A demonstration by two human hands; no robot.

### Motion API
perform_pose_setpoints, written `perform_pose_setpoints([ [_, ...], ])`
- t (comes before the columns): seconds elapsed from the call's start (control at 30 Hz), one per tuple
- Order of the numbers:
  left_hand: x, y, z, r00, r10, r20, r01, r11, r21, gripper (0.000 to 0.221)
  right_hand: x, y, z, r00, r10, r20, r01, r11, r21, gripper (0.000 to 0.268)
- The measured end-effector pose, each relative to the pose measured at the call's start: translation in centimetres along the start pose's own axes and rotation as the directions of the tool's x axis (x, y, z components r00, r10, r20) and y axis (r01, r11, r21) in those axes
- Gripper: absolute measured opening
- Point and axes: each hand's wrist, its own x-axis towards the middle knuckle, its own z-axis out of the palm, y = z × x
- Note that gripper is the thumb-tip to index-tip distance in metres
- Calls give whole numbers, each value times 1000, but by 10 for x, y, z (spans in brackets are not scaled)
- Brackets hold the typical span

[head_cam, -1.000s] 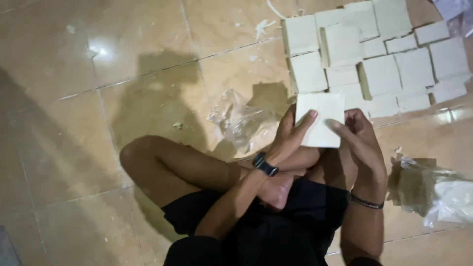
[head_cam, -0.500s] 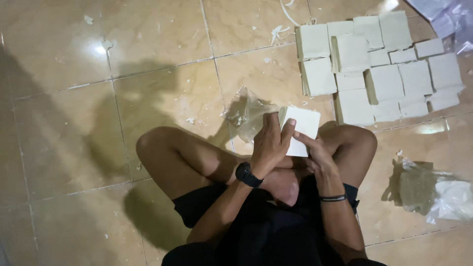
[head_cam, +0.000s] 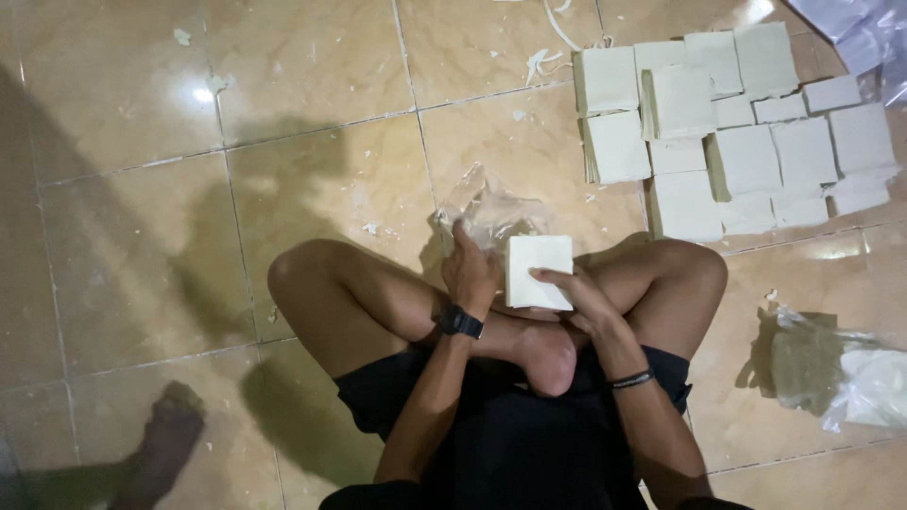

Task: The person places individual blocks of tofu into small plastic bags and seals them by hand.

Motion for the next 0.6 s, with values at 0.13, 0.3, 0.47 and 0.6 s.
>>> perform_pose_setpoints([
  [0.13,1,12,-20,990,126,-63,-134,980,-147,63,34,13,-3,985,145,96,-155,982,108,57],
  [0.3,-1,-10,-16,960,274,-57,-279,946,-166,49,75,18,6,983,153,98,-181,881,437,47],
  [0.47,-19,1,-17,954,280,-103,-288,955,-73,37,71,12,28,999,-40,-9,39,860,509,45],
  [0.6,-45,22,-12,925,379,-33,-378,905,-197,40,57,24,37,873,-399,-282,435,897,77,55],
])
